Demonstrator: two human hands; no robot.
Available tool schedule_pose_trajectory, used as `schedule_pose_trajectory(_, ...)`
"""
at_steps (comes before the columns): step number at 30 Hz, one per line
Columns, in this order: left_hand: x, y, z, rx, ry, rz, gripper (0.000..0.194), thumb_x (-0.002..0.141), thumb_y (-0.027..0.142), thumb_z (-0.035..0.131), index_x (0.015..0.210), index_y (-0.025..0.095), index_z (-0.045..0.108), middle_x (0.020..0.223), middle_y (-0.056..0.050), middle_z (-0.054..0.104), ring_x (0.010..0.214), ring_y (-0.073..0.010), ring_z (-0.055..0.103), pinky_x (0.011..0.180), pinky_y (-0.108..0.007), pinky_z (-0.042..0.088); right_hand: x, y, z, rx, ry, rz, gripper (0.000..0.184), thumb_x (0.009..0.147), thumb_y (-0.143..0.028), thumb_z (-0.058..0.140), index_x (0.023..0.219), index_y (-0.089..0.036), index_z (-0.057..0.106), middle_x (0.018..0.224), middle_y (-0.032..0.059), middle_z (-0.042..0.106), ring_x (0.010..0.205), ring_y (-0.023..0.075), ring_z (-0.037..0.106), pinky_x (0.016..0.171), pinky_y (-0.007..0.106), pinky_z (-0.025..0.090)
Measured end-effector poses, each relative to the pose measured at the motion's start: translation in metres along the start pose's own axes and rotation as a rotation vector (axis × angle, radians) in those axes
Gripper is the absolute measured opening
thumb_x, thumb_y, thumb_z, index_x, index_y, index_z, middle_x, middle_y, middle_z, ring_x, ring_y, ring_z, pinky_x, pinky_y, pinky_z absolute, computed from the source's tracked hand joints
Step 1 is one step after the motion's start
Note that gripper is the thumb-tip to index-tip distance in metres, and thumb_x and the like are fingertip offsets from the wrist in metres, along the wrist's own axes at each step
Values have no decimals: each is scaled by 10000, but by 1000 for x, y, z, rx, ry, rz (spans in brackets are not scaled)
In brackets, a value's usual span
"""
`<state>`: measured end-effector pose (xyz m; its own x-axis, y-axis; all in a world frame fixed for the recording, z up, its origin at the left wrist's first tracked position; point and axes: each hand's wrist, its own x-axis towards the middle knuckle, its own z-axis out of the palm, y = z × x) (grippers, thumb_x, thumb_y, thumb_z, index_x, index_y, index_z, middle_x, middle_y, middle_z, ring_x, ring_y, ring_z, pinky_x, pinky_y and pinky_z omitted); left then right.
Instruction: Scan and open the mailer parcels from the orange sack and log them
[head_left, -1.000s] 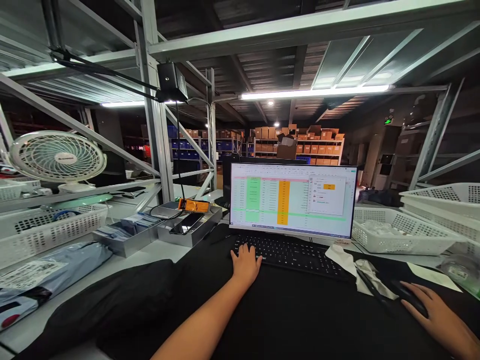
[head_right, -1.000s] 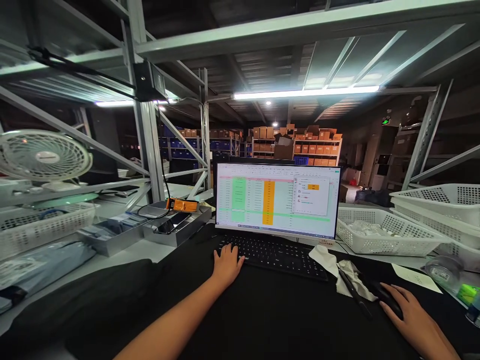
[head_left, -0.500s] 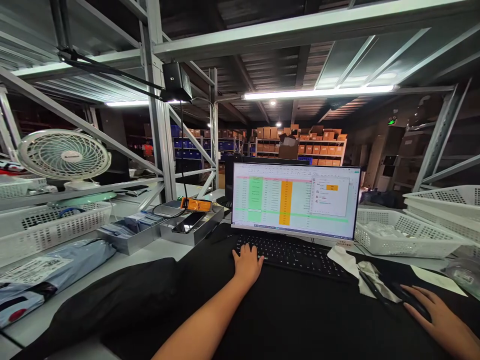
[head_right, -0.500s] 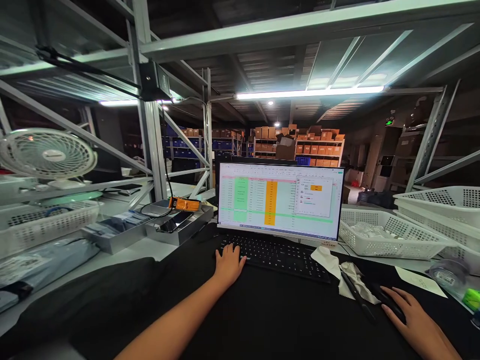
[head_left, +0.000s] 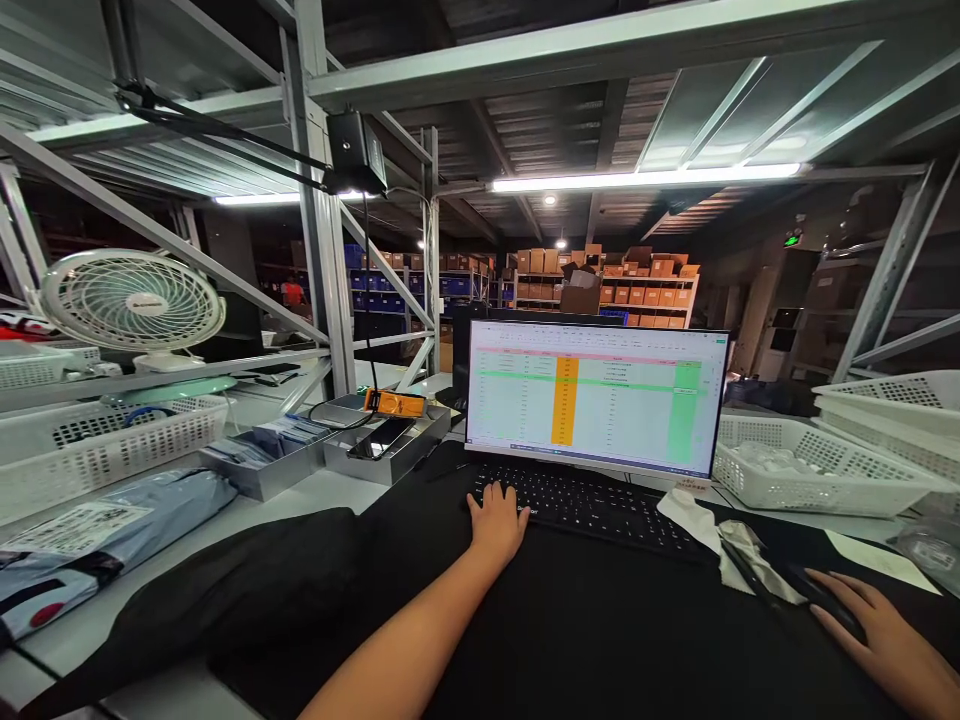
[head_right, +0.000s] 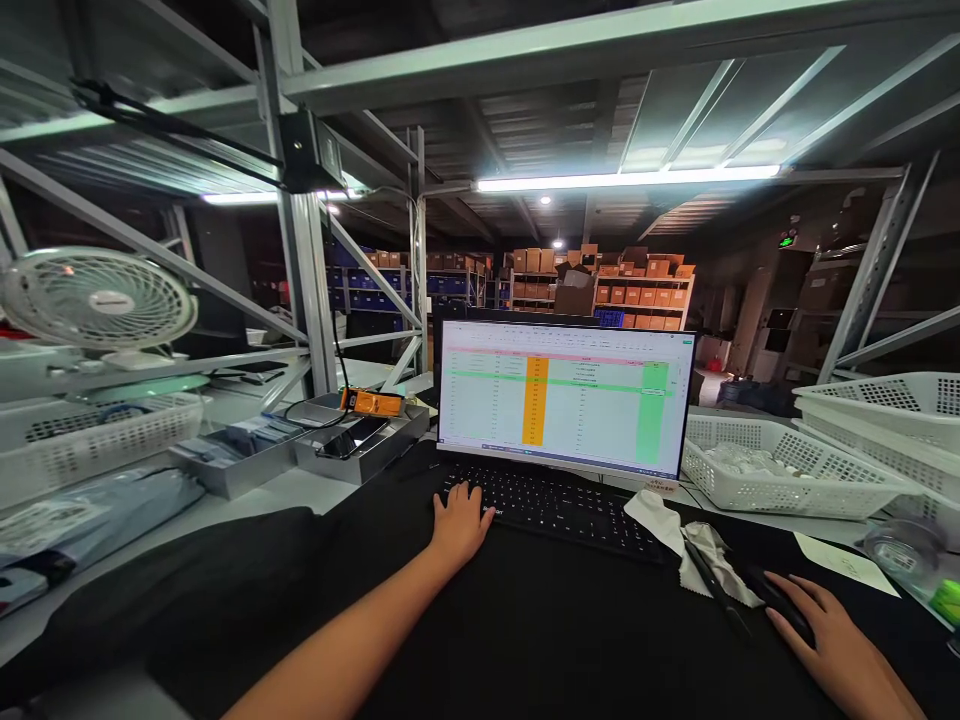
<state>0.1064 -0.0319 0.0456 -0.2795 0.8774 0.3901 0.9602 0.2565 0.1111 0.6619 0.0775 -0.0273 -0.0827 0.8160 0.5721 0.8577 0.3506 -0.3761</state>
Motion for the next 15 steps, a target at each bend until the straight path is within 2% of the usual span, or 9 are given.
schedule_pose_trajectory(8,0,1,-2,-4,-18,-2,455,1004,403,407,1328,138,588,1480,-208,514,1392,-353,437,1135,-690,303,-1,1,0,30,-24,43,702,688,-731,465,1174,-281,695,1202,137,628,1187,371,585,1019,528,503)
schedule_pose_trajectory(15,0,1,-1,-1,-19,-6,456,1003,405,413,1337,144,580,1482,-202,509,1394,-351,431,1140,-684,300,1,7,2,28,-29,6,674,684,-718,478,1153,-281,688,1180,158,628,1174,386,583,1041,550,474)
